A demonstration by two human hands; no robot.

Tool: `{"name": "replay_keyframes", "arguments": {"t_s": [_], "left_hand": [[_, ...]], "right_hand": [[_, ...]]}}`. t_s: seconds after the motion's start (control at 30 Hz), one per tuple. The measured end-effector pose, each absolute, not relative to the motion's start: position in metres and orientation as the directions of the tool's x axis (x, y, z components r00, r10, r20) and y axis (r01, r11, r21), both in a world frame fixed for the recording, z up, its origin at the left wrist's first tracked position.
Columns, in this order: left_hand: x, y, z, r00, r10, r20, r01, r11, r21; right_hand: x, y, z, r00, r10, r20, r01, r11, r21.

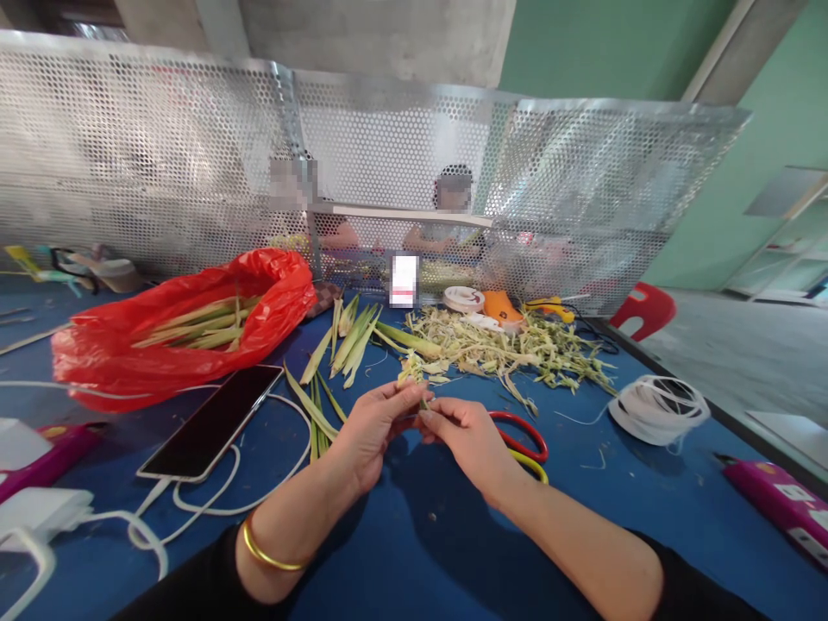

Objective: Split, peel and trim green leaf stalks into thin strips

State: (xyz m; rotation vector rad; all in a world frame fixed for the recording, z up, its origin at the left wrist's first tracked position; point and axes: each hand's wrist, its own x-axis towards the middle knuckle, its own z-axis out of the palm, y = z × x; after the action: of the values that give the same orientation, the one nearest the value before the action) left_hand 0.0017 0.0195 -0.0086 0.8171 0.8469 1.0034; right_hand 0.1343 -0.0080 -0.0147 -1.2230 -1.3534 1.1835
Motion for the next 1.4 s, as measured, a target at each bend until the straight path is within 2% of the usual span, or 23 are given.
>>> {"name": "replay_keyframes", "arguments": {"t_s": [0.2, 0.37, 0.63, 0.8, 1.03, 1.23, 1.4], "left_hand": [[0.0039, 0.0196, -0.0102, 0.200, 0.958, -0.203, -0.325, 0.260, 0.909], [0.0028, 0.0213, -0.0070, 0.163, 0.954, -0.253, -0.354, 0.296, 0.887], [0.0017, 0.0231, -0.0054, 0.067, 0.963, -0.263, -0.304, 0.271, 0.914], [0.0016, 0.0229, -0.0068, 0.049, 0.969, -0.243, -0.260, 0.247, 0.933], [0.0043, 0.0209, -0.0096, 0.073, 0.978, -0.195, -0.213, 0.206, 0.955], [0.0041, 0.0203, -0.0108, 0.094, 0.985, -0.146, -0.156, 0.160, 0.975], [0.0034, 0.0218, -0.0100, 0.093, 0.992, -0.079, -0.099, 0.088, 0.991]], "right_hand": [[0.1359, -0.0064, -0.0182, -0.082, 0.996, 0.025, 0.185, 0.039, -0.982], [0.1352, -0.0070, -0.0142, -0.143, 0.986, -0.084, 0.062, -0.076, -0.995], [0.1409, -0.0047, -0.0125, -0.055, 0.997, 0.050, 0.217, 0.061, -0.974], [0.1426, -0.0028, -0.0139, -0.048, 0.998, 0.033, 0.096, 0.038, -0.995], [0.1392, -0.0050, -0.0152, -0.075, 0.997, 0.027, 0.310, 0.049, -0.949], [0.1384, -0.0050, -0.0169, -0.093, 0.996, 0.016, 0.216, 0.036, -0.976], [0.1402, -0.0038, -0.0159, -0.087, 0.994, 0.062, 0.282, 0.084, -0.956]]}}
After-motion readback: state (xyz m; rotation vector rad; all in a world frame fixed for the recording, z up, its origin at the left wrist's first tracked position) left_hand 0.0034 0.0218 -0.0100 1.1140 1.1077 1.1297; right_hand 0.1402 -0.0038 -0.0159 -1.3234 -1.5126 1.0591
